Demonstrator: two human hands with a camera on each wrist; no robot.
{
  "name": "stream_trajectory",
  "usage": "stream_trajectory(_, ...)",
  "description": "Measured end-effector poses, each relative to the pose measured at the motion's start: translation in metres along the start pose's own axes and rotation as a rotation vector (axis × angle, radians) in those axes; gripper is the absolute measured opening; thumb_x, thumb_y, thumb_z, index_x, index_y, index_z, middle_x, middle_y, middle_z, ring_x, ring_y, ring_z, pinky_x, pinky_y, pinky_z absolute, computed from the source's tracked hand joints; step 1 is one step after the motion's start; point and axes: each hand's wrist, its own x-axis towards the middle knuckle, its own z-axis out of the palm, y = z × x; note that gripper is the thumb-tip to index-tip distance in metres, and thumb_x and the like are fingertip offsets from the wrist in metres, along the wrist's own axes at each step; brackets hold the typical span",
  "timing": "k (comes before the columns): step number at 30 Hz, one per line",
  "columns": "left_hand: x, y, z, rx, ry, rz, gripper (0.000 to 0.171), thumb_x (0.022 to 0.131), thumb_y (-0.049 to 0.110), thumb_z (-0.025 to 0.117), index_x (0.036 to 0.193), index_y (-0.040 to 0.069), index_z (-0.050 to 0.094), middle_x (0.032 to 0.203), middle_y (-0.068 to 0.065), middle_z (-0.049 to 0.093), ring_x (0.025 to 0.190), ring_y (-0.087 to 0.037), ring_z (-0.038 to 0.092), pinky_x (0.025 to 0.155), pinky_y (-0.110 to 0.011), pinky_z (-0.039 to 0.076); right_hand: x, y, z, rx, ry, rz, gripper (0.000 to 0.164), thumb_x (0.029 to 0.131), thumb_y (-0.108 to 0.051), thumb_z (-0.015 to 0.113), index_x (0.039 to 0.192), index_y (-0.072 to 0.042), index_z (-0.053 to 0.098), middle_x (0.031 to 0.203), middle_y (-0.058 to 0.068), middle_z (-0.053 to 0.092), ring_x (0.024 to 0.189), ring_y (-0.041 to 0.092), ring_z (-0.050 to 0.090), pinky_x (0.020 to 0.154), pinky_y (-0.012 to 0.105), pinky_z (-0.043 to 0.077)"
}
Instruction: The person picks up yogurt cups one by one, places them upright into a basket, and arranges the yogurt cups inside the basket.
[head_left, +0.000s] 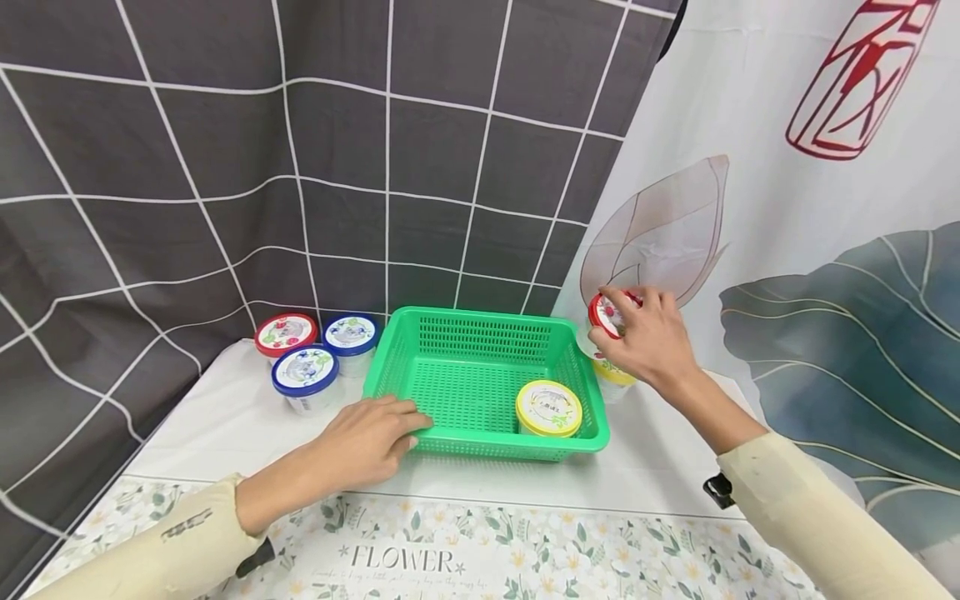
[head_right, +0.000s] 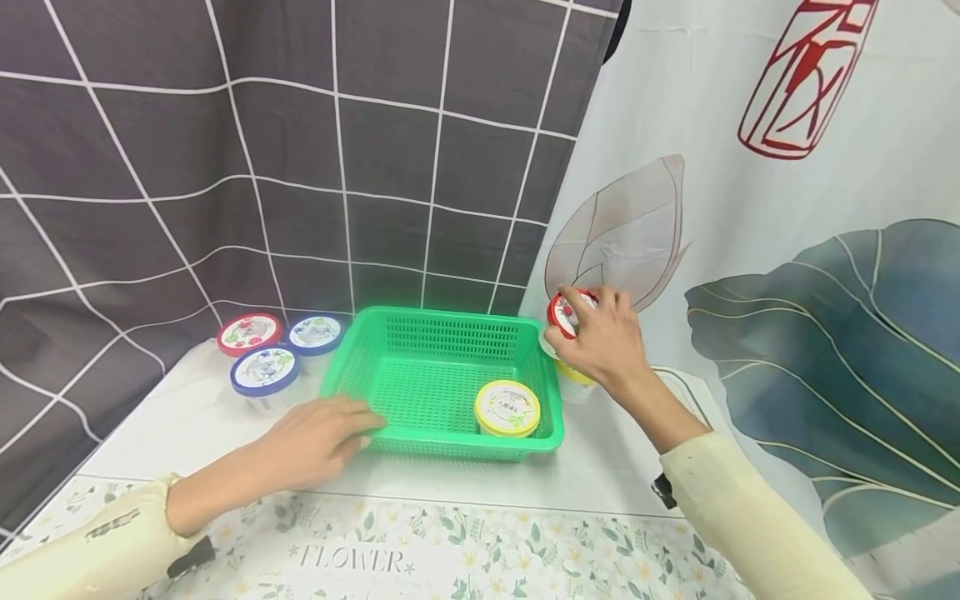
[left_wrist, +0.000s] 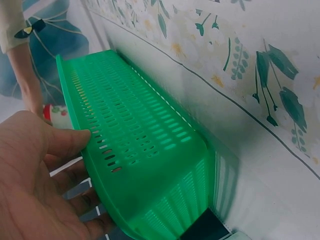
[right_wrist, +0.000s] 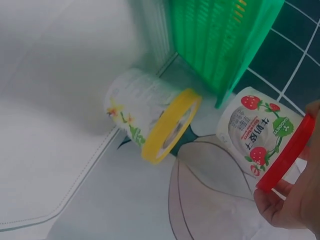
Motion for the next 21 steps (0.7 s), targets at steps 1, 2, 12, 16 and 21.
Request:
stream_trajectory(1,0.0,0.0,0.0,0.0,-0.002,-0.002,0.029,0.104,0.008,0.073,0.131,0.014,0.082,0.12,-0.001,0.081,0.109,-0.026,0.075,0.096,-0.05,0.065,0.0,-0.001,0.001,0.002,-0.002,-0.002,0.068,0.097,-0.042,0.055,0.16,-0.019,0.06,0.15,0.033,0.056,0.13,0.055,0.049,0.102,0.069,0.051)
stream_trajectory(2,0.0,0.0,0.0,0.0,-0.003,-0.003,0.029,0.104,0.008,0.073,0.131,0.014,0.082,0.12,-0.001,0.081,0.11,-0.026,0.075,0.097,-0.051,0.065,0.001,-0.002,0.001,0.004,-0.002,-0.005,0.068,0.097,-0.042,0.055,0.16,-0.019,0.06,0.15,0.033,0.056,0.13,0.055,0.049,0.102,0.068,0.051)
stream_trajectory(12,0.0,0.001,-0.001,0.003,0.005,0.0,0.029,0.104,0.009,0.073,0.131,0.014,0.082,0.119,0.0,0.081,0.109,-0.026,0.075,0.096,-0.05,0.065,0.004,-0.01,0.008,0.02,0.009,-0.036,0.068,0.095,-0.042,0.054,0.159,-0.022,0.061,0.15,0.032,0.056,0.129,0.053,0.05,0.1,0.067,0.052)
stream_trajectory(16,-0.001,0.001,0.0,0.009,0.001,-0.006,0.029,0.104,0.009,0.073,0.132,0.015,0.082,0.12,0.0,0.08,0.11,-0.026,0.075,0.097,-0.051,0.065,0.005,-0.012,0.012,0.019,0.024,-0.063,0.067,0.095,-0.043,0.055,0.158,-0.021,0.062,0.148,0.032,0.057,0.127,0.052,0.051,0.099,0.066,0.052)
stream_trajectory(21,0.0,0.001,0.0,0.01,-0.003,-0.009,0.029,0.104,0.008,0.073,0.131,0.015,0.081,0.12,-0.001,0.08,0.115,-0.028,0.076,0.104,-0.055,0.064,0.006,-0.017,0.015,0.021,0.024,-0.088,0.07,0.094,-0.044,0.055,0.158,-0.02,0.062,0.147,0.032,0.057,0.126,0.052,0.05,0.097,0.065,0.053)
